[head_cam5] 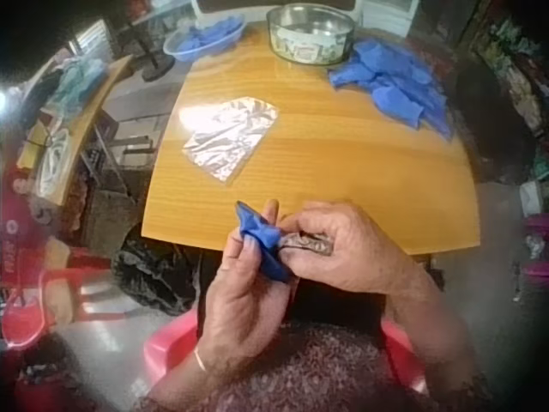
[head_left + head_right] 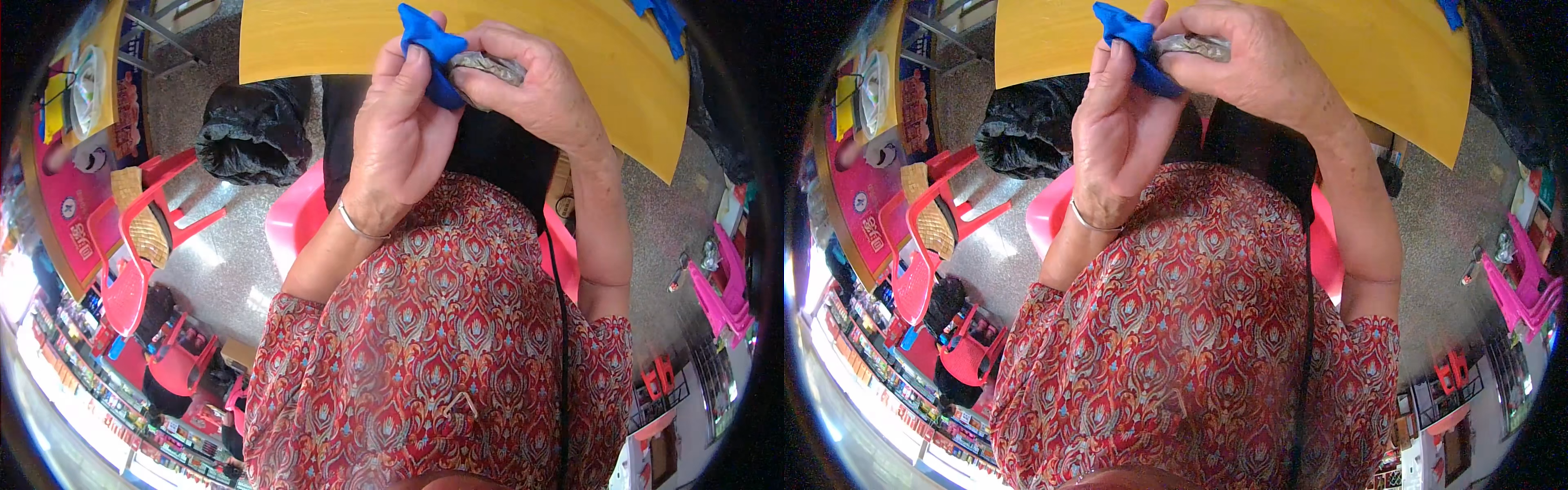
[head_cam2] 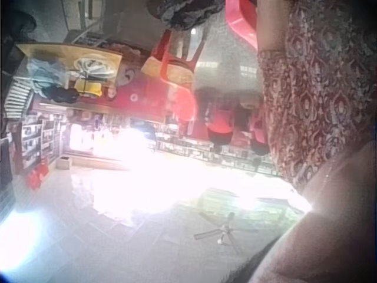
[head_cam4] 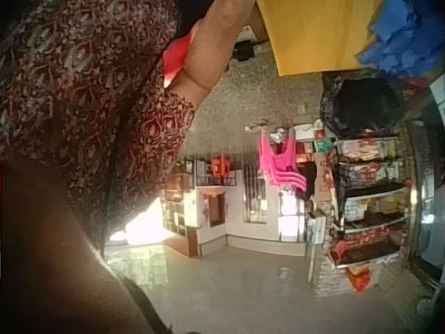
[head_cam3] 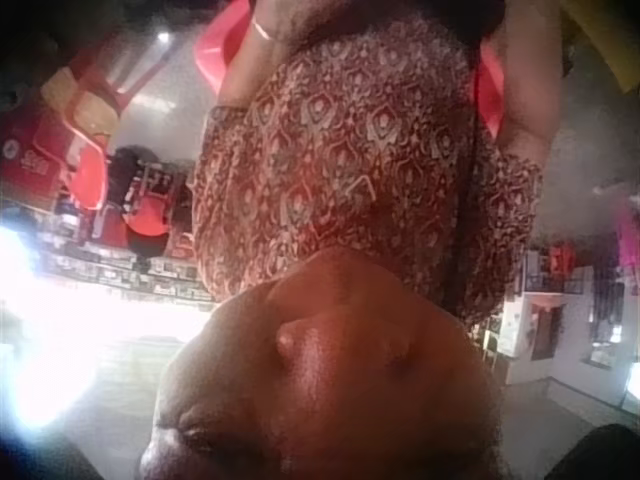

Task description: The person sits at a yellow table and wraps a small, clear plastic bag containing a beige granular substance with a blue balloon. They stretch the balloon over the bag and tie the balloon's neck to secure the contents.

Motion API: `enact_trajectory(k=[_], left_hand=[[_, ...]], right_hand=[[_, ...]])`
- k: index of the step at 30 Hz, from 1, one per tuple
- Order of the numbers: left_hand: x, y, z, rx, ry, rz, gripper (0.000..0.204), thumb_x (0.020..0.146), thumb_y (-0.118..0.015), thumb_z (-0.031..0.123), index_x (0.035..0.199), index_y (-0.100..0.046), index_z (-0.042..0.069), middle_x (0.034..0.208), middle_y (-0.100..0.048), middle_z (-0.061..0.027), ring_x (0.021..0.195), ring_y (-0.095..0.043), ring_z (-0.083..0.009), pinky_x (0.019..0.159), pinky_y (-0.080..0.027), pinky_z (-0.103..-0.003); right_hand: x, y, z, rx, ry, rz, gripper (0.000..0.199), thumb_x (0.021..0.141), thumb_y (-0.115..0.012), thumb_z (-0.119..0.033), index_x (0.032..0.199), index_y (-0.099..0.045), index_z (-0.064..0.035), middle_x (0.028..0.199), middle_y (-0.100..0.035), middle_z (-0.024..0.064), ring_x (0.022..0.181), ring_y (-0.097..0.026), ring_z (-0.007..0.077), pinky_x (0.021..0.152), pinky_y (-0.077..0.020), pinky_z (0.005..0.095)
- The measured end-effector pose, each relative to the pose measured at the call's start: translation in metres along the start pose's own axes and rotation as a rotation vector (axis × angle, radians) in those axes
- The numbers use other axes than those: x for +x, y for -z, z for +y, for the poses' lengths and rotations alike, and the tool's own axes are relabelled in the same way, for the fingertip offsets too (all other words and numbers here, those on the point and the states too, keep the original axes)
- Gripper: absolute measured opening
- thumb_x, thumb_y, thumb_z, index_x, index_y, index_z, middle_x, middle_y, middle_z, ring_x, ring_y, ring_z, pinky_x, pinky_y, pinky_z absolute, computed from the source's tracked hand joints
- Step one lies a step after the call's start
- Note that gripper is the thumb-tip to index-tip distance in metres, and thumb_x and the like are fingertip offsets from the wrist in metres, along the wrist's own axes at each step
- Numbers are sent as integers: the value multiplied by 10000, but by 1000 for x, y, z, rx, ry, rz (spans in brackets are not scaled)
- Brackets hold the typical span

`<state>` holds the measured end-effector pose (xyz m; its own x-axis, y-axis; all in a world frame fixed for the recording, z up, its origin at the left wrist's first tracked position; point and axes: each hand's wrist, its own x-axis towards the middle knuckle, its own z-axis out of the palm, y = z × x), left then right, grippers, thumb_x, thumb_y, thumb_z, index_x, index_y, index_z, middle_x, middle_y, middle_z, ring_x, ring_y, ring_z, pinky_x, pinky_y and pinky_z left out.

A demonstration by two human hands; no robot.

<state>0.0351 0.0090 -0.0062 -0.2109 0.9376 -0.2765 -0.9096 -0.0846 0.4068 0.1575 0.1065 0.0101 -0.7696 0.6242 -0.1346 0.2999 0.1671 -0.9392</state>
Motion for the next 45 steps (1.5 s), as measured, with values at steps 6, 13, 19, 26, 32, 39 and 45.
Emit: enact_trajectory(k=[6,13,19,26,32,39,45], left_hand=[[-1,3,4,513,-201,49,298,871,-618,74,1124,-478,5,1022,-577,-61,920,-540,-106,835,-429,-242],[0,9,7,614,-226,95,234,846,-626,13,1051,-513,-1,955,-589,-56,877,-564,-117,783,-460,-226],[1,12,5,1301,-952,61,247,719,-738,43,905,-578,12,877,-543,-84,825,-548,-203,719,-445,-280],[1,14,11,1561,-775,-7,151,735,-722,30,861,-641,11,843,-589,-48,768,-566,-147,714,-445,-244],[5,15,7,1439,-705,-23,109,741,-700,46,818,-632,12,785,-577,-100,715,-582,-227,641,-460,-305],[7,14,10,1415,-512,-8,74,784,-662,19,844,-631,-13,810,-593,-34,760,-568,-95,720,-454,-213],[8,20,10,1446,-659,-8,100,764,-671,16,848,-624,-10,801,-587,-25,750,-557,-96,725,-457,-224]], right_hand=[[1,4,10,233,-110,53,129,829,-629,-130,924,-634,-43,782,-594,-41,728,-536,30,671,-438,190],[-2,3,10,278,-172,54,190,812,-645,-163,941,-642,-24,825,-620,-15,766,-569,47,715,-462,207],[-1,4,10,273,-184,60,207,826,-629,-191,949,-643,-25,823,-619,-7,758,-568,50,706,-460,207],[0,3,11,260,-155,64,214,835,-634,-204,954,-636,-26,822,-613,-12,756,-565,47,691,-458,200],[0,6,13,300,-154,55,210,830,-641,-195,954,-633,-26,833,-616,-7,763,-568,50,690,-461,201],[4,8,19,429,-204,3,210,819,-649,-186,957,-629,-28,841,-622,-1,757,-583,63,701,-465,208],[3,9,26,478,-220,8,221,820,-648,-189,972,-622,-30,845,-621,-3,751,-589,65,698,-471,210]])
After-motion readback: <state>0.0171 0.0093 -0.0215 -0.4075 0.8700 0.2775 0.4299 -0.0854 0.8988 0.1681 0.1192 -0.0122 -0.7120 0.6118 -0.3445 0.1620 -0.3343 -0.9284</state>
